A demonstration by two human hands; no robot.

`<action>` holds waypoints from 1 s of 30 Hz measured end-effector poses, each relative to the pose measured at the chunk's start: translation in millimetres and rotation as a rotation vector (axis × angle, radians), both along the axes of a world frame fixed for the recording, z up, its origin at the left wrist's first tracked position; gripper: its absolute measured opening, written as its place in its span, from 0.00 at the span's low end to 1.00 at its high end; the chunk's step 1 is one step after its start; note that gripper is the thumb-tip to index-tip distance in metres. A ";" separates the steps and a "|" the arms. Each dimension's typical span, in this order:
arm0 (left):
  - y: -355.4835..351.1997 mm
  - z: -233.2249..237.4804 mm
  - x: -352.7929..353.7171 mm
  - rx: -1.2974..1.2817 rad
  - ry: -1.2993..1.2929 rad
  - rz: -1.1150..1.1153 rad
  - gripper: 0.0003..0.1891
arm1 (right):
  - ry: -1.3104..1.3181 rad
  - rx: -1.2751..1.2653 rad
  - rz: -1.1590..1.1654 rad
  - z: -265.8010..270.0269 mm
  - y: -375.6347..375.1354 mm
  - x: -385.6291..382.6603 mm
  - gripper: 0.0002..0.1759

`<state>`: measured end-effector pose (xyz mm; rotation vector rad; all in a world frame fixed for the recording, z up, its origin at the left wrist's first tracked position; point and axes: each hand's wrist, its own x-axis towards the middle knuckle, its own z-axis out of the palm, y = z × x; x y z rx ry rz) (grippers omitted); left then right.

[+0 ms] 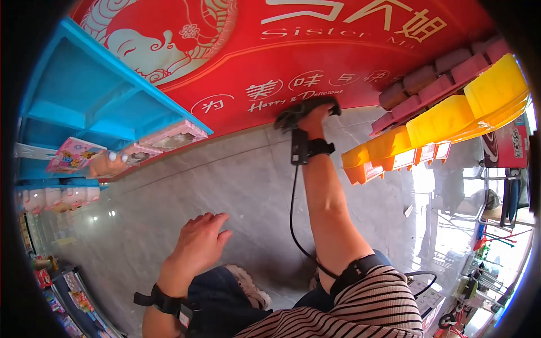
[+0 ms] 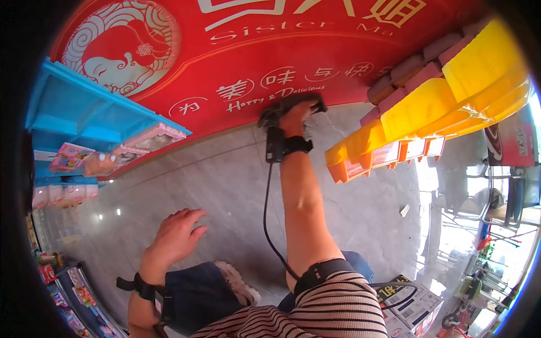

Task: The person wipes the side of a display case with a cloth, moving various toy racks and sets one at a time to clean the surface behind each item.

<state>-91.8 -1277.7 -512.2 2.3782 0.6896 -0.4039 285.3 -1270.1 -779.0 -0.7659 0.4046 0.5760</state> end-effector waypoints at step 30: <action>-1.5 7.8 -44.6 0.136 -0.087 0.024 0.09 | -0.841 -0.136 0.612 53.1 -9.7 -62.5 0.16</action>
